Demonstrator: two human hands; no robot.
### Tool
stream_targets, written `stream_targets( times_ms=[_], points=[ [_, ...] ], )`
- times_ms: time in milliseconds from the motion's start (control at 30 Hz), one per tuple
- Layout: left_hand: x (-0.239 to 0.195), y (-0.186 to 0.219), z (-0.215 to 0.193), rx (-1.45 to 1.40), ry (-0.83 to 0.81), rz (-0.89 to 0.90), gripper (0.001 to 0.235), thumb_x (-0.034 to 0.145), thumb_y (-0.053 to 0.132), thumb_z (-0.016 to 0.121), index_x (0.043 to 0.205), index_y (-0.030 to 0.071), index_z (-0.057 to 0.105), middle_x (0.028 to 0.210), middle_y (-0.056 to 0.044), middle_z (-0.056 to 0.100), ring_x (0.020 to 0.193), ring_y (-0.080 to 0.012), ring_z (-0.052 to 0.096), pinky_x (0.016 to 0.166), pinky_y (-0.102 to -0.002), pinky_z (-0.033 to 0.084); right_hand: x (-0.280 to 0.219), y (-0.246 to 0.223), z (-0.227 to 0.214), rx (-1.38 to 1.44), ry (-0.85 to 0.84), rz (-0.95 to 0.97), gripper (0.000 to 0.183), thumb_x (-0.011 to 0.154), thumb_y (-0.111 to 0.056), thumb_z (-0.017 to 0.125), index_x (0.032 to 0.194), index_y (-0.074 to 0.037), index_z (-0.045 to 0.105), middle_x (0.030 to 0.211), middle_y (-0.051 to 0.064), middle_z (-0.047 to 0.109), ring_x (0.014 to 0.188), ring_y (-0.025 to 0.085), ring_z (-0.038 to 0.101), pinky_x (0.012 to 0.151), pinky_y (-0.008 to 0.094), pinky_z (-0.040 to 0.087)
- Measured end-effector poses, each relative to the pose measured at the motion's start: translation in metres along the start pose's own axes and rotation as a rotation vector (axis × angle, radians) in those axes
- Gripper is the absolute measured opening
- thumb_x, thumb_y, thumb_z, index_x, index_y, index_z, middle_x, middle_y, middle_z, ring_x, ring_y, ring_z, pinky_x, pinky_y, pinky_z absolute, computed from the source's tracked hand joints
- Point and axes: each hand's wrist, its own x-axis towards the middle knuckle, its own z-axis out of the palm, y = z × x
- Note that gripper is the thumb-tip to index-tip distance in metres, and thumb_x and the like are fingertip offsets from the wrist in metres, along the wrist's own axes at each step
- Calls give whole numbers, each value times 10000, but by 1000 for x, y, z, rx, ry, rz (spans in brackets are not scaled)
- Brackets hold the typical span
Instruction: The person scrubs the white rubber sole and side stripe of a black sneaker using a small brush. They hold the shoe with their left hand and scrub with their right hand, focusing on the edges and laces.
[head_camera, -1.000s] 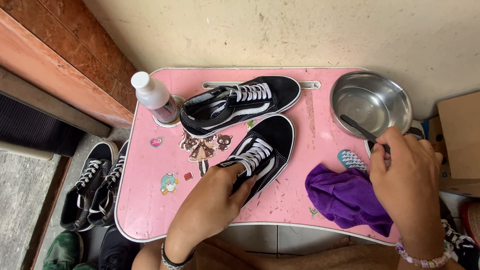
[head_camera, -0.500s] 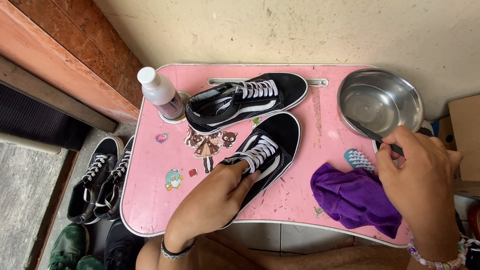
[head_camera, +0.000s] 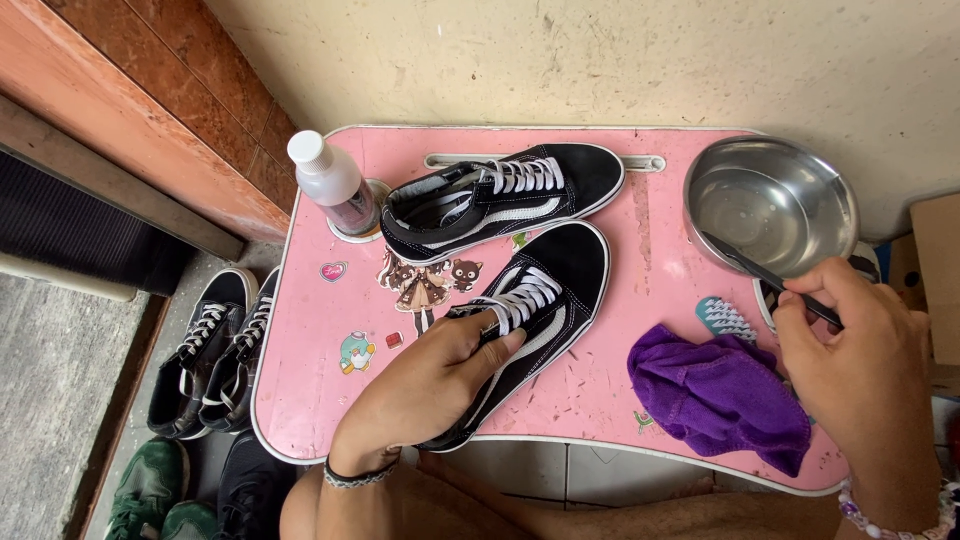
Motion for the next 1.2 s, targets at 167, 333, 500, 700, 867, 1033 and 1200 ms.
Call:
stream_targets(
  times_ms=[167, 333, 500, 700, 867, 1033, 1200],
  points=[
    [0, -2, 3, -9, 16, 22, 469, 1237, 397, 605, 856, 155, 476, 709, 53, 395, 685, -131, 358, 652, -390, 369, -4, -13, -10, 91, 17, 39, 71, 1156, -138, 725, 1201, -97, 762, 1042, 67, 784, 991, 355, 703, 997, 529, 495],
    [-1, -2, -4, -77, 30, 29, 423, 1224, 373, 632, 874, 157, 531, 738, 67, 445, 696, -111, 389, 636, -374, 373, -16, -2, -4, 249, 70, 70, 81, 1239, -14, 713, 1314, 12, 729, 1035, 124, 753, 864, 276, 665, 894, 466, 509],
    [-6, 1, -9, -232, 68, -68, 353, 1214, 336, 667, 917, 156, 606, 767, 71, 449, 697, -97, 364, 608, -335, 338, -24, 8, 2, 132, -44, 148, 122, 1221, -155, 718, 1222, -34, 697, 899, 104, 751, 724, 353, 645, 907, 519, 506],
    [-17, 6, -17, -955, 203, -117, 272, 1094, 152, 713, 1298, -6, 799, 1048, -114, 865, 843, -203, 797, 711, -308, 610, -40, -14, -4, 647, 118, 73, 63, 1347, 20, 574, 1383, 30, 523, 899, 113, 489, 723, 157, 444, 703, 312, 346],
    [-3, -18, -9, -1157, 115, -37, 363, 1080, 107, 709, 1416, -29, 735, 1251, -125, 843, 1029, -188, 807, 858, -294, 675, -79, -91, 1, 694, -76, 19, 315, 1119, -174, 586, 1362, -55, 748, 1337, 83, 808, 1234, 200, 734, 1108, 323, 507],
    [0, -38, -6, -1238, 36, 55, 377, 1117, 99, 667, 1454, -68, 688, 1261, -166, 821, 1045, -196, 804, 908, -309, 694, -106, -126, 21, 690, -103, -225, 283, 995, -170, 691, 1235, -157, 839, 1179, -19, 911, 1045, 141, 855, 988, 291, 606],
    [6, -58, -7, -1019, 84, -104, 122, 1146, 221, 738, 1139, 103, 767, 887, 72, 522, 776, -7, 504, 685, -173, 464, -95, -126, 39, 643, 78, -761, 403, 1038, -9, 708, 1430, -99, 688, 816, 41, 605, 644, 195, 575, 663, 343, 572]
  ],
)
